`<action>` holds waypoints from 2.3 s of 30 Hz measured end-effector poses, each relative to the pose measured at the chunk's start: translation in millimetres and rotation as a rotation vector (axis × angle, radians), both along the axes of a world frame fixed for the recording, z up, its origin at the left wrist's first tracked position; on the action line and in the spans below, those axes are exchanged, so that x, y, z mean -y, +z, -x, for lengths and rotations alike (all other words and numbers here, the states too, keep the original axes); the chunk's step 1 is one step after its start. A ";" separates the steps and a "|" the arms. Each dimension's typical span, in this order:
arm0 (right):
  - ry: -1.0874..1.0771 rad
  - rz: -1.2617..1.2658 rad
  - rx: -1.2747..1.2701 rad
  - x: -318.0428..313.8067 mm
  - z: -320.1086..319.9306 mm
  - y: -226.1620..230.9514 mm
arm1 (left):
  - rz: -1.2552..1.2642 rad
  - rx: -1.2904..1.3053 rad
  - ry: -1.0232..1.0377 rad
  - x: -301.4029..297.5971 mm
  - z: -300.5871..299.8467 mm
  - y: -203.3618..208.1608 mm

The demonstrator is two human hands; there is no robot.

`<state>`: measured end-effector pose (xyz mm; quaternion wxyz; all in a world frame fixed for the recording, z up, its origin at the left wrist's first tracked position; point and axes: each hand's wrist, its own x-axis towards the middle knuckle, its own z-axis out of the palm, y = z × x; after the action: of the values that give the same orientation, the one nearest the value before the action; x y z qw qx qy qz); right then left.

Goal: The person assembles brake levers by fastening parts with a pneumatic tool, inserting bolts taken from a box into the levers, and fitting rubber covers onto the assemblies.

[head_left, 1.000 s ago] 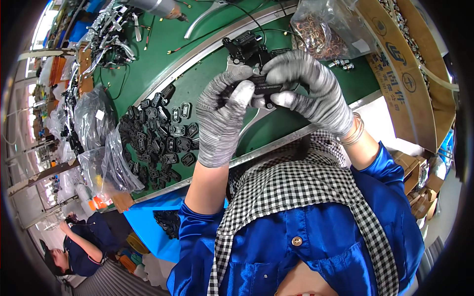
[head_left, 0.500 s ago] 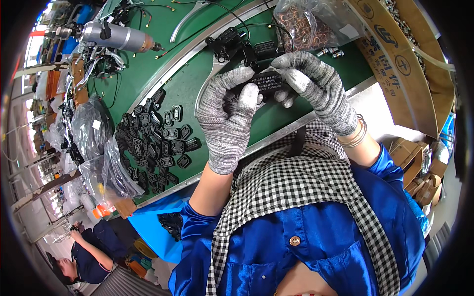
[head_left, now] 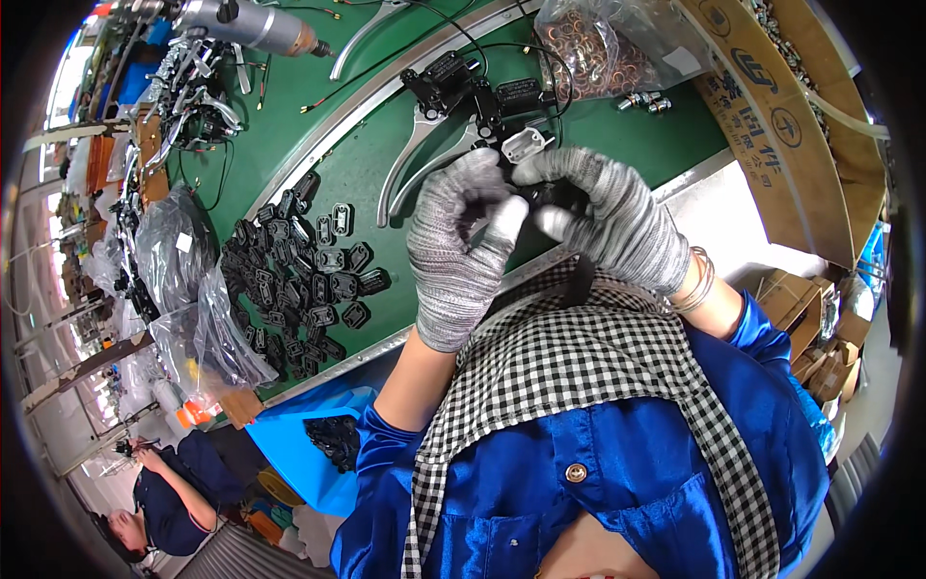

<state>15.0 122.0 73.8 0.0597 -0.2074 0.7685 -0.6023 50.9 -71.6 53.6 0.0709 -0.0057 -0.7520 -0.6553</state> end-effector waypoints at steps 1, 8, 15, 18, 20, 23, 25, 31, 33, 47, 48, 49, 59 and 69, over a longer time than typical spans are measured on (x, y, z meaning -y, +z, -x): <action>-0.021 0.010 -0.090 -1.3 6.2 -3.4 | 0.113 -0.040 0.053 1.2 0.2 -3.5; -0.210 0.086 0.185 -1.0 37.7 -18.2 | 0.507 -0.055 0.132 -13.8 9.9 -25.5; -0.172 -0.164 0.155 14.6 52.3 -21.5 | 0.647 -0.029 0.152 -20.3 21.1 -30.6; -0.163 -0.205 0.164 9.7 49.5 -18.5 | 0.584 0.018 0.108 -21.5 19.8 -28.9; -0.169 -0.303 0.032 8.1 47.0 -17.1 | 0.602 -0.007 0.113 -22.7 19.9 -28.8; -0.186 -0.410 -0.064 9.0 43.5 -17.6 | 0.632 -0.055 0.111 -23.5 20.8 -30.0; -0.211 -0.433 -0.102 10.0 42.4 -20.1 | 0.635 -0.096 0.116 -24.3 21.0 -31.3; -0.207 -0.284 -0.066 7.5 39.7 -33.8 | 0.535 -0.095 0.113 -27.9 27.6 -35.5; -0.200 -0.147 0.038 7.3 40.4 -39.1 | 0.539 -0.071 0.119 -29.0 28.0 -35.4; -0.291 -0.151 -0.078 11.5 33.1 -51.8 | 0.689 -0.097 0.133 -34.2 30.1 -32.0; -0.288 -0.145 -0.060 11.1 32.7 -51.0 | 0.696 -0.088 0.138 -34.8 30.0 -32.1; -0.282 -0.116 -0.089 10.6 32.7 -50.3 | 0.702 -0.079 0.144 -35.5 30.0 -32.2; -0.241 0.105 0.205 -10.3 37.0 -43.9 | 0.647 -0.083 0.147 -36.9 30.6 -34.0; -0.176 -0.004 0.262 -4.3 41.5 -38.2 | 0.639 -0.115 0.146 -34.9 29.7 -33.1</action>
<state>-26.5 126.3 35.6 0.1070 -0.0587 0.7707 -0.6254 21.1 -36.6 20.5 0.1545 -0.0107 -0.9128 -0.3779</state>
